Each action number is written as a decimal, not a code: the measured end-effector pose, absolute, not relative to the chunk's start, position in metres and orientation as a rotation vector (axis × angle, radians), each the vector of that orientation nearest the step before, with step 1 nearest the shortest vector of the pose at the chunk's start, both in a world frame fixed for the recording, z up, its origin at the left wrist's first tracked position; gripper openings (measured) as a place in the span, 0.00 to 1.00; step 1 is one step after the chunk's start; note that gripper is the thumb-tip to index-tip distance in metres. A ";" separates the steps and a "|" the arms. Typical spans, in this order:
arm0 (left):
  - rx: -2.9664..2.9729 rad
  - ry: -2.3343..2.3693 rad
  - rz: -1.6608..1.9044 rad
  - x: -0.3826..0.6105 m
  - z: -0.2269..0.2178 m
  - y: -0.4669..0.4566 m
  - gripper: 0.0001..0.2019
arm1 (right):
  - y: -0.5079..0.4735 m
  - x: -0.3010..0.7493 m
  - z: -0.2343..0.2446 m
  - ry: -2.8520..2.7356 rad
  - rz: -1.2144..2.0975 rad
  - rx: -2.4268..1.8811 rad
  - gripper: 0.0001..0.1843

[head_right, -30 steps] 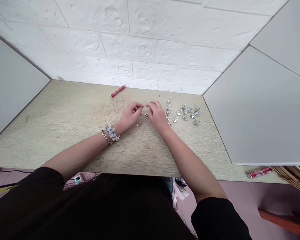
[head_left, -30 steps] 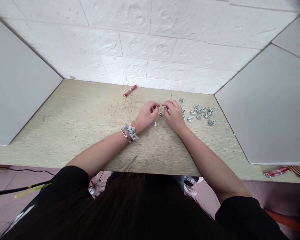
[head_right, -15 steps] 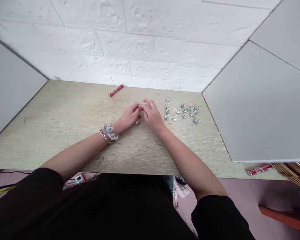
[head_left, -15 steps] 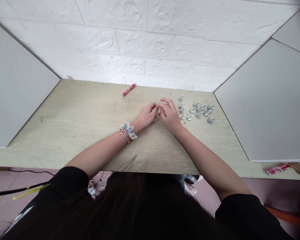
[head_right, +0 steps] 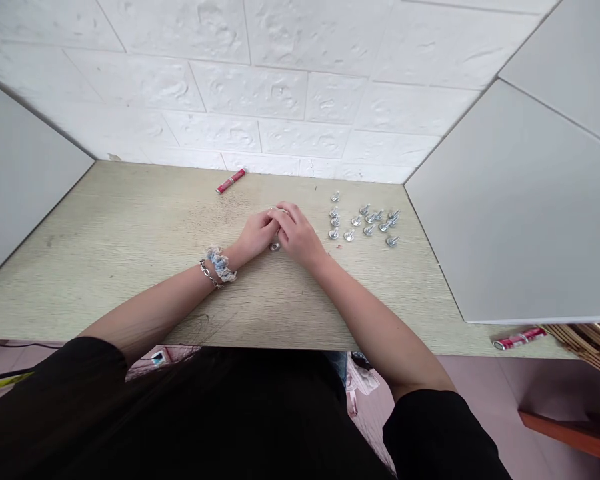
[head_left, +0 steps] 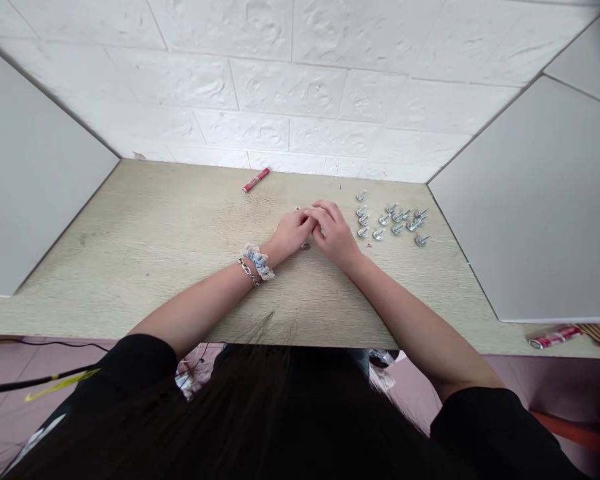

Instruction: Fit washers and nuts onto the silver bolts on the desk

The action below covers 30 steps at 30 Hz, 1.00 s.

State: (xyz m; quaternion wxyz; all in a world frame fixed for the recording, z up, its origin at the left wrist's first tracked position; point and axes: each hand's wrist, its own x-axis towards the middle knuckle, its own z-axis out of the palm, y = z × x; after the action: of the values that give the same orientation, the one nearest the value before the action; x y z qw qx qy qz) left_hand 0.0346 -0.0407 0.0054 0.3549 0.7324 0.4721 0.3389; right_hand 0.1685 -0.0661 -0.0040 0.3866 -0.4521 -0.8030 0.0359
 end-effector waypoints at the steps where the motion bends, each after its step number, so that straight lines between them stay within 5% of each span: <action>1: 1.880 1.223 0.884 0.035 0.006 -0.041 0.13 | -0.066 0.169 -0.004 -2.030 0.083 -1.162 0.20; 12: 1.726 1.259 0.954 0.035 0.011 -0.040 0.19 | -0.059 0.174 -0.005 -1.757 0.396 -1.352 0.10; 23: 1.819 1.241 0.960 0.035 0.008 -0.040 0.18 | -0.060 0.175 -0.003 -1.770 0.465 -1.396 0.15; 30: 1.843 1.163 0.910 0.034 0.008 -0.041 0.19 | -0.060 0.175 -0.004 -1.840 0.478 -1.453 0.27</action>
State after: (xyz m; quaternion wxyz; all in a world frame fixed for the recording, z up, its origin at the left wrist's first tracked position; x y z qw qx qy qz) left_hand 0.0343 -0.0410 0.0080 0.3800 0.7219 0.4556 0.3562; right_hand 0.1748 -0.0604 -0.0040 0.3658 -0.5651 -0.7158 0.1859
